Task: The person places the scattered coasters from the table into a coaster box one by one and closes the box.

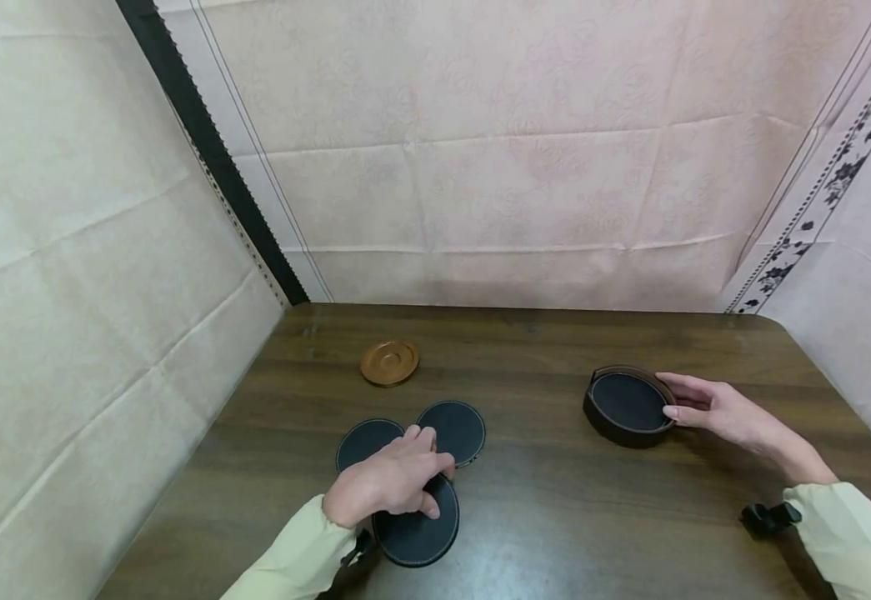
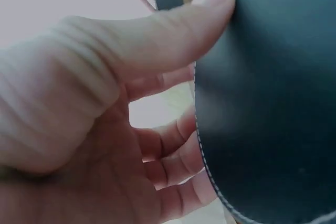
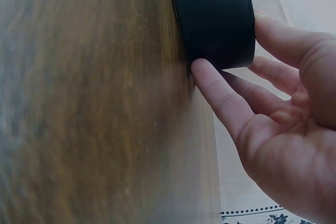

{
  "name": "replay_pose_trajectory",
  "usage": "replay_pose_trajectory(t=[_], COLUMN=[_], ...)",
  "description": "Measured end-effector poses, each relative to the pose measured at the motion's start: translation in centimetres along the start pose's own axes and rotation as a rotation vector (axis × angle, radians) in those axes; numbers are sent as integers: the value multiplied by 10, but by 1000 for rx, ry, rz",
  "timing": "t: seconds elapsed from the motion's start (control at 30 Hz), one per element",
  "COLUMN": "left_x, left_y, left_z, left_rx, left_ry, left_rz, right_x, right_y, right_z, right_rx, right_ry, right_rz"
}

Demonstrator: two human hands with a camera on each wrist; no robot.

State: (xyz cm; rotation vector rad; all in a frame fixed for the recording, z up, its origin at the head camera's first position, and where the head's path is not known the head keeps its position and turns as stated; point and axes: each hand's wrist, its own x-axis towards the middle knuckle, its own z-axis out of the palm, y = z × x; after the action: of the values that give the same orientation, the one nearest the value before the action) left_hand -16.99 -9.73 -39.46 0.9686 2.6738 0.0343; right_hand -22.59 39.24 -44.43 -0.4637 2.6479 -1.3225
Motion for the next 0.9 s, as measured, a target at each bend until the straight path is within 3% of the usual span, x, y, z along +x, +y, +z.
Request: replay_pose_trajectory(t=[0.23, 0.47, 0.6, 0.9], left_x=[3, 7, 11, 33], left_y=[2, 5, 11, 22], left_z=[-17, -36, -46, -60], left_rx=[-37, -106, -128, -139], left_ry=[-27, -29, -32, 61], left_rz=[73, 217, 264, 311], right_x=[1, 1, 1, 2], right_y=[1, 3, 3, 2], right_z=[1, 0, 0, 1], right_rx=[27, 40, 41, 39], right_ry=[-12, -16, -11, -11], right_rz=[4, -9, -19, -24])
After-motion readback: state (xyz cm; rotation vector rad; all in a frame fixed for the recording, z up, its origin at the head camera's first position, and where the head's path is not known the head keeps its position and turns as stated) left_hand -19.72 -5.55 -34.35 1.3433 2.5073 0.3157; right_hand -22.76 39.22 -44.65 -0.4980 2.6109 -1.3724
